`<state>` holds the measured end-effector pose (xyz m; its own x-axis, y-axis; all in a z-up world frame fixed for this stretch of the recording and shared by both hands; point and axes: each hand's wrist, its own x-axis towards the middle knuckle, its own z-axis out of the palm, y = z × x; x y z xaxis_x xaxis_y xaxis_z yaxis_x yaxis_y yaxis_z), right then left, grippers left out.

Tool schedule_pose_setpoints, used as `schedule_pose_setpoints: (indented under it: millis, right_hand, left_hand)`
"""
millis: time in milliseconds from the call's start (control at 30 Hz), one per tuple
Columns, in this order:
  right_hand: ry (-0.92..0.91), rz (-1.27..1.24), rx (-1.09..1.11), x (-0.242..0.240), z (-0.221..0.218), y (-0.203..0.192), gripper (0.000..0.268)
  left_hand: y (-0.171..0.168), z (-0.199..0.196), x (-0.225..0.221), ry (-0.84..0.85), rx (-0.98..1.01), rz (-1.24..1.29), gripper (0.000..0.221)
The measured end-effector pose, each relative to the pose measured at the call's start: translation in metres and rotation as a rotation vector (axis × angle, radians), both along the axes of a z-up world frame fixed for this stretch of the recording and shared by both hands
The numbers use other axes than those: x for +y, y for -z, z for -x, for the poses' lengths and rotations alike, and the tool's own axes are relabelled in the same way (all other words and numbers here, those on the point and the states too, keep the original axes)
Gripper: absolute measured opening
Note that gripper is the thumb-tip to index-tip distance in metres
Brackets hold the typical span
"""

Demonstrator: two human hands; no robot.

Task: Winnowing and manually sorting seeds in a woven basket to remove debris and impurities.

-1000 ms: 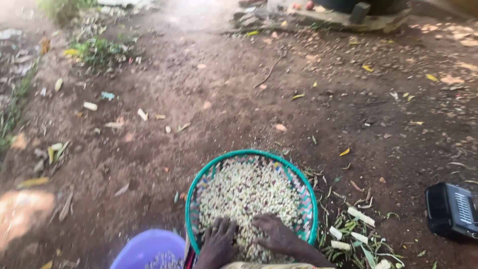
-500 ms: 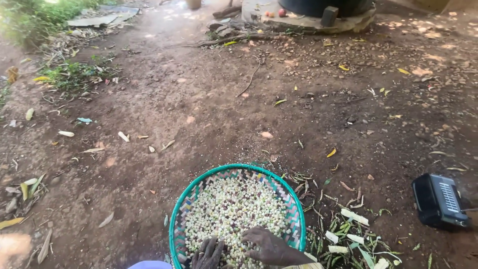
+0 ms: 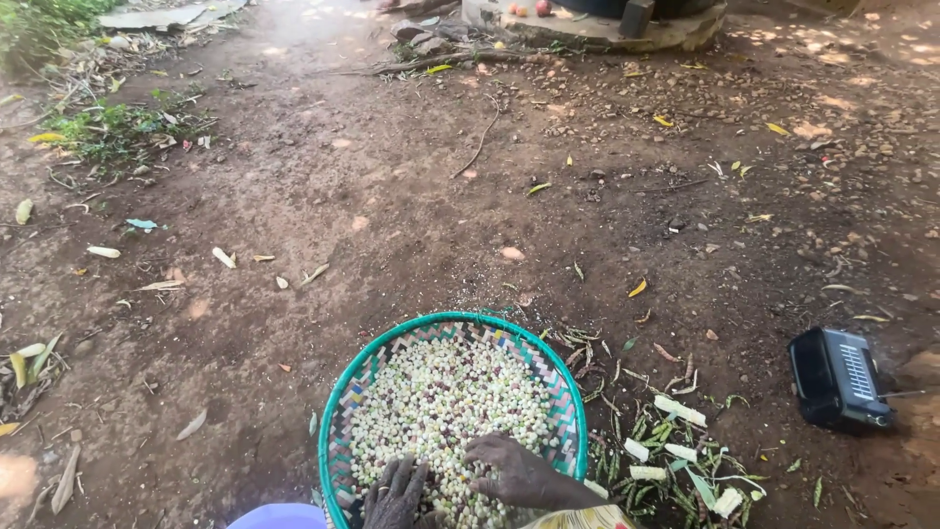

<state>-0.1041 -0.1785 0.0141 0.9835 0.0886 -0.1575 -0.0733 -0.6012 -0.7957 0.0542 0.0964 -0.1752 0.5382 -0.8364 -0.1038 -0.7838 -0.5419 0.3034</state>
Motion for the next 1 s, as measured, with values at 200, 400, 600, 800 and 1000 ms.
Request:
schedule_pose_setpoints:
  millis: [200, 400, 600, 800, 1000]
  right_hand:
    - [0.252, -0.117, -0.211, 0.003, 0.001, -0.013, 0.042]
    - [0.515, -0.486, -0.443, -0.031, 0.046, -0.028, 0.037]
    - [1.159, -0.501, -0.463, -0.116, 0.132, 0.004, 0.044]
    - [1.555, -0.327, 0.118, -0.158, 0.261, 0.167, 0.075]
    - [1.647, -0.181, 0.443, -0.146, 0.321, 0.265, 0.090]
  left_hand:
    - [-0.076, 0.012, -0.006, -0.014, 0.224, -0.296, 0.098]
    - [-0.068, 0.023, 0.001, -0.052, 0.117, -0.225, 0.097]
    - [-0.076, 0.031, 0.003, -0.067, 0.038, -0.204, 0.093]
    - [-0.105, 0.036, 0.000, -0.051, -0.034, -0.085, 0.090]
    - [-0.109, 0.040, -0.001, -0.056, -0.042, -0.113, 0.088]
